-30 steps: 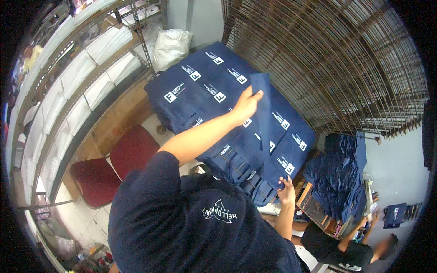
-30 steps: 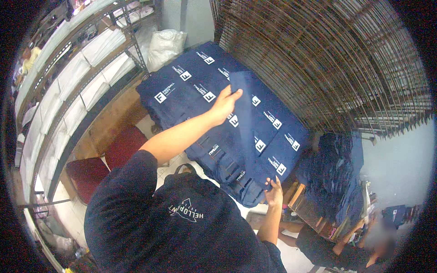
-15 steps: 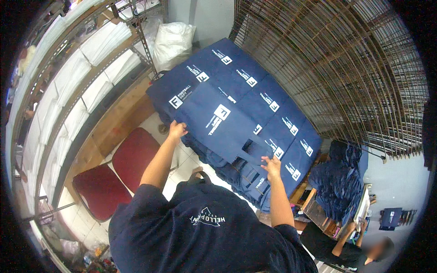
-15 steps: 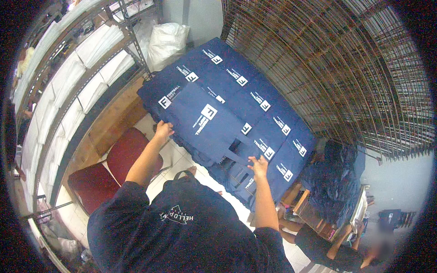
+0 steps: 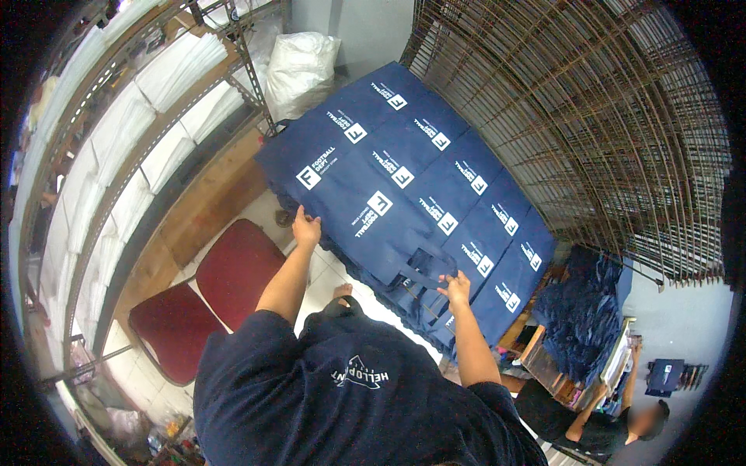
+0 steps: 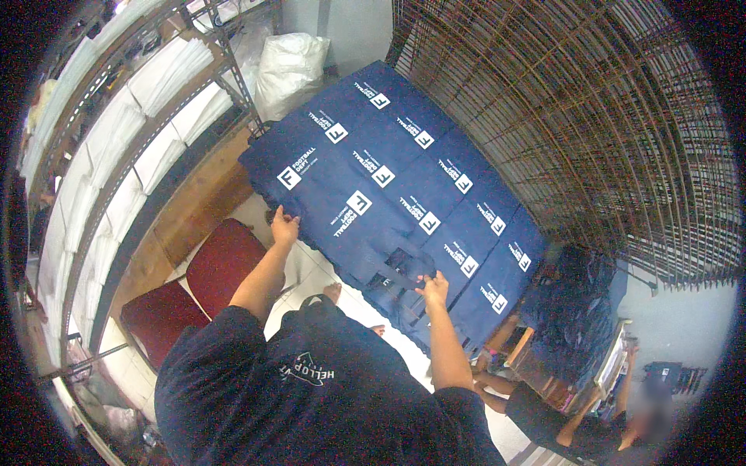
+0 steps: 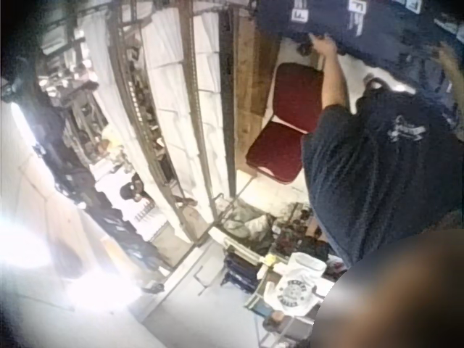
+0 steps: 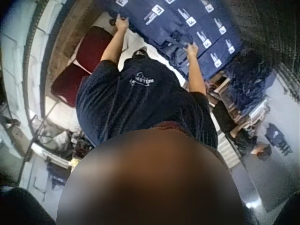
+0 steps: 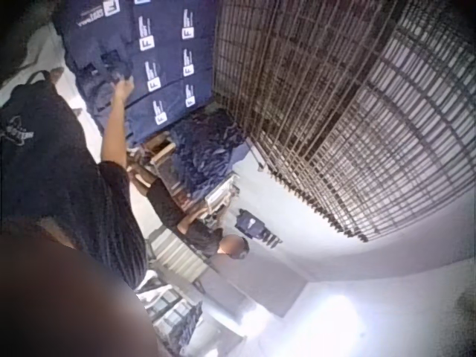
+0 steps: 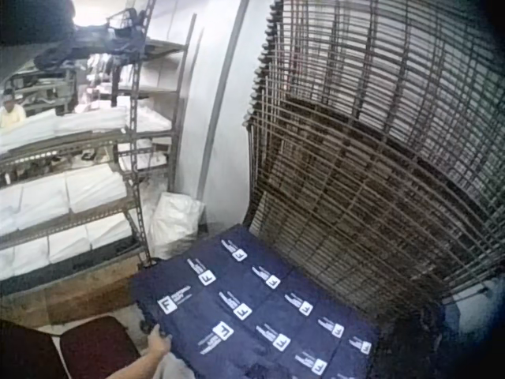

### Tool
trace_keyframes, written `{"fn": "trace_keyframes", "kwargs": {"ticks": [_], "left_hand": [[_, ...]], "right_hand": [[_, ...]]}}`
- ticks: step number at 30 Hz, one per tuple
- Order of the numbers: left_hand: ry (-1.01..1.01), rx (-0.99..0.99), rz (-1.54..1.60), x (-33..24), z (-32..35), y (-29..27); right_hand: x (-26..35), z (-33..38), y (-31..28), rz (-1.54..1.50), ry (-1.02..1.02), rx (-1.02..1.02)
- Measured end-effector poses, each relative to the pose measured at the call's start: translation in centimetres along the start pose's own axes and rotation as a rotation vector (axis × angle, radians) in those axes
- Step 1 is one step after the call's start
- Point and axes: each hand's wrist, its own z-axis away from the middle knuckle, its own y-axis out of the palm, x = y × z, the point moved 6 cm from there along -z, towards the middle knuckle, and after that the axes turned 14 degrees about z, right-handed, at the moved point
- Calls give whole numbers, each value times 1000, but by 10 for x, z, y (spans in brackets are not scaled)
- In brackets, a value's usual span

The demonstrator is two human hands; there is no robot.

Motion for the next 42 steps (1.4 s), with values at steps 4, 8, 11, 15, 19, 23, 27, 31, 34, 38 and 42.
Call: {"fn": "trace_keyframes", "kwargs": {"ticks": [4,8,11,15,19,23,27,31,34,38,42], "left_hand": [[-33,48,56,9,-5,6],[30,42,86,26,-12,9],[50,28,85,23,-10,9],[-19,45,50,3,-1,5],[-20,57,122,9,-2,4],[33,68,177,11,-3,6],[-43,100,317,16,-7,10],[-58,108,344,5,-3,8],[-48,124,302,2,-1,5],[-104,93,376,2,3,-6],[66,-163,-74,-15,19,-52]], "right_hand": [[-1,5,-1,13,11,-3],[-9,-1,0,15,1,78],[-2,5,0,-4,1,32],[-5,7,-2,7,12,15],[-9,5,-2,21,-3,42],[-21,-2,-2,40,-8,25],[-17,-2,-2,36,-22,12],[-11,3,-4,39,-16,-15],[-16,1,-4,30,-17,-9],[-25,5,-17,237,-13,-159],[-71,9,-49,277,-52,-253]]}}
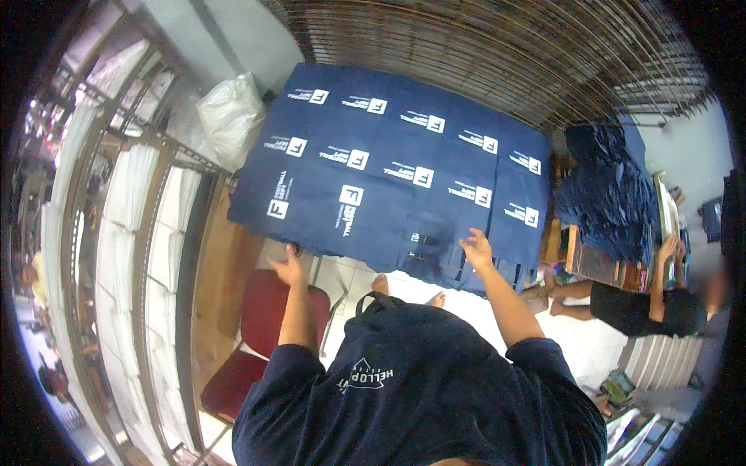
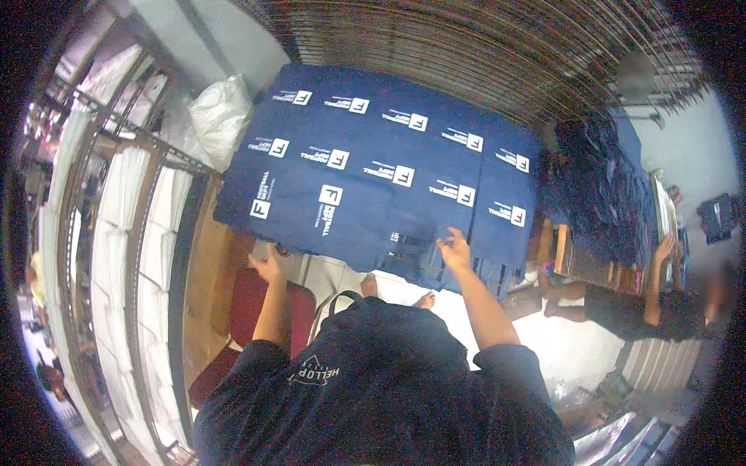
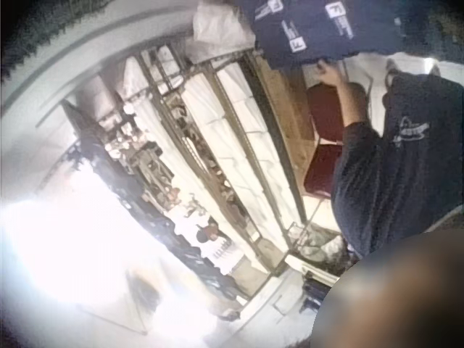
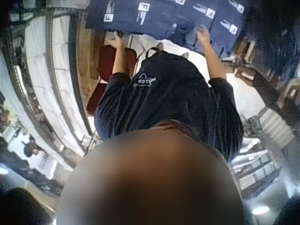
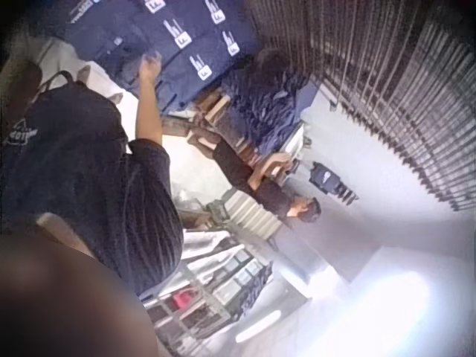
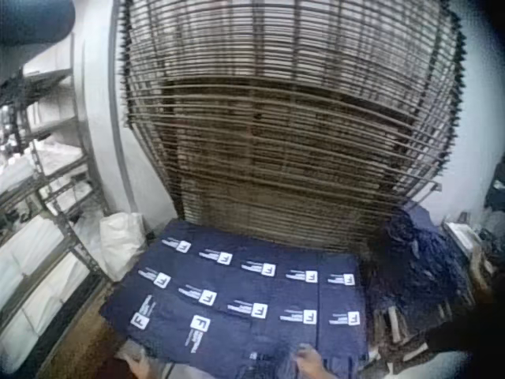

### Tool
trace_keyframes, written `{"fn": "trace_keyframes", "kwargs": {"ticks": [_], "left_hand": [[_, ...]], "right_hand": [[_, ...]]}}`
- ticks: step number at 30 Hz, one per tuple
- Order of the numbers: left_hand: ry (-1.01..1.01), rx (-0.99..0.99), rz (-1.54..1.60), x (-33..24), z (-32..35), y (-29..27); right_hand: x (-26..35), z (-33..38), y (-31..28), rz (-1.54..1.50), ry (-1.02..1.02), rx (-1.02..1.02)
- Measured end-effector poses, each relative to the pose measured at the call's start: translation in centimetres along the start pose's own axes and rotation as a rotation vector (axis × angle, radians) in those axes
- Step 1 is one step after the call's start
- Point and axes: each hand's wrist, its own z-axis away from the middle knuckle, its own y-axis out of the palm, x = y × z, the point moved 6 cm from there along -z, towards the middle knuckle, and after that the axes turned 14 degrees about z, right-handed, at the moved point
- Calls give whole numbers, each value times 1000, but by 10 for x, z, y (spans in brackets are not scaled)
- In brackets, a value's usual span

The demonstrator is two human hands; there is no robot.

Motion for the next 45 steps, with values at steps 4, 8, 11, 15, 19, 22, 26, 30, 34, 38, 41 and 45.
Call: {"fn": "trace_keyframes", "kwargs": {"ticks": [4,8,11,15,19,22,26,30,34,38,41,45], "left_hand": [[-57,218,-96,60,15,-30],[-384,430,110,202,11,-48],[-402,418,-108,214,49,-33],[-509,521,-123,155,132,-5],[-239,634,-145,113,143,40],[-67,667,-154,92,156,65],[119,721,-125,57,196,81],[93,649,-225,65,222,45],[35,557,-415,110,221,-15],[-14,585,-334,150,195,-54],[106,391,-148,138,200,-70],[454,283,131,-9,279,-39]], "right_hand": [[-61,11,-47,-219,37,-37],[-119,22,-111,-537,147,-141],[-143,25,-184,-677,131,-333],[-194,26,-296,-838,-34,-604],[-249,34,-395,-962,-8,-839],[-287,26,-455,-1109,-20,-929],[-327,-1,-522,-1315,-76,-1005],[-336,-50,-552,-1768,-119,-834],[-299,-88,-562,-2078,-133,-586],[-370,-183,-565,-1849,-124,-669],[-376,-199,-580,-1690,209,-929],[-294,-123,-653,-1279,-175,-1035]]}}
